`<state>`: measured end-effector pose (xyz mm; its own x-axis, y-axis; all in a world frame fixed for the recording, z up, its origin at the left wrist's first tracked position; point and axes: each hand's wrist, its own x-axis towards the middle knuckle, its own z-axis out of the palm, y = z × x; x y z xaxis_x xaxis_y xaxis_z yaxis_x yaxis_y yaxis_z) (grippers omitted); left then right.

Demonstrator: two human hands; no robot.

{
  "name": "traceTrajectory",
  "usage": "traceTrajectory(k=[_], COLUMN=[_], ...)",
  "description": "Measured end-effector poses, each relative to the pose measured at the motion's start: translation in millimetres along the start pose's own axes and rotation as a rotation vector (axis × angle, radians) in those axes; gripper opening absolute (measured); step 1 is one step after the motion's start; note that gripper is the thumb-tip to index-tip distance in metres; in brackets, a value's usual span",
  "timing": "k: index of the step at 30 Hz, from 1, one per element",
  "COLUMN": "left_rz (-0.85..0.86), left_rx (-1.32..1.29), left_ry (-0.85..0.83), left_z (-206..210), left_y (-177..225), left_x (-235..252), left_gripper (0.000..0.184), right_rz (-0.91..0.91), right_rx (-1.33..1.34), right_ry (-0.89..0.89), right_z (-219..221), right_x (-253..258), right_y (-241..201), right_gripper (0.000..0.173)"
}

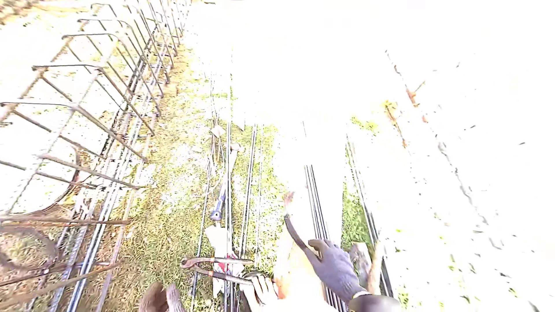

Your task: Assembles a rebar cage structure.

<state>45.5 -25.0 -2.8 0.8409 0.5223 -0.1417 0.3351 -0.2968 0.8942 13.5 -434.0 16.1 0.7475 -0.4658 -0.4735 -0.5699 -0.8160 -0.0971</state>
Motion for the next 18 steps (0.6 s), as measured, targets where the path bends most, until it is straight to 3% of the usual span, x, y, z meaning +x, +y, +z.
traceTrajectory(k=[6, 10, 18], left_rz=[0.057, 0.065, 0.052], left_rx=[-0.025, -0.047, -0.055], left_ry=[-0.029, -0.011, 0.033], left_z=[4.1, -2.6, -16.9], left_y=[-1.7, -4.6, -11.8], left_x=[3.6, 6.8, 17.1], left_gripper=[0.047, 0.044, 0.045], right_rz=[-0.018, 0.017, 0.054], right_rx=[0.079, 0.149, 0.277], right_ry=[-0.126, -0.128, -0.075], right_z=[4.3, 9.8, 3.2], right_x=[22.3, 30.6, 23.6], right_y=[2.3, 1.2, 0.3], right_gripper=[0.05, 0.04, 0.038])
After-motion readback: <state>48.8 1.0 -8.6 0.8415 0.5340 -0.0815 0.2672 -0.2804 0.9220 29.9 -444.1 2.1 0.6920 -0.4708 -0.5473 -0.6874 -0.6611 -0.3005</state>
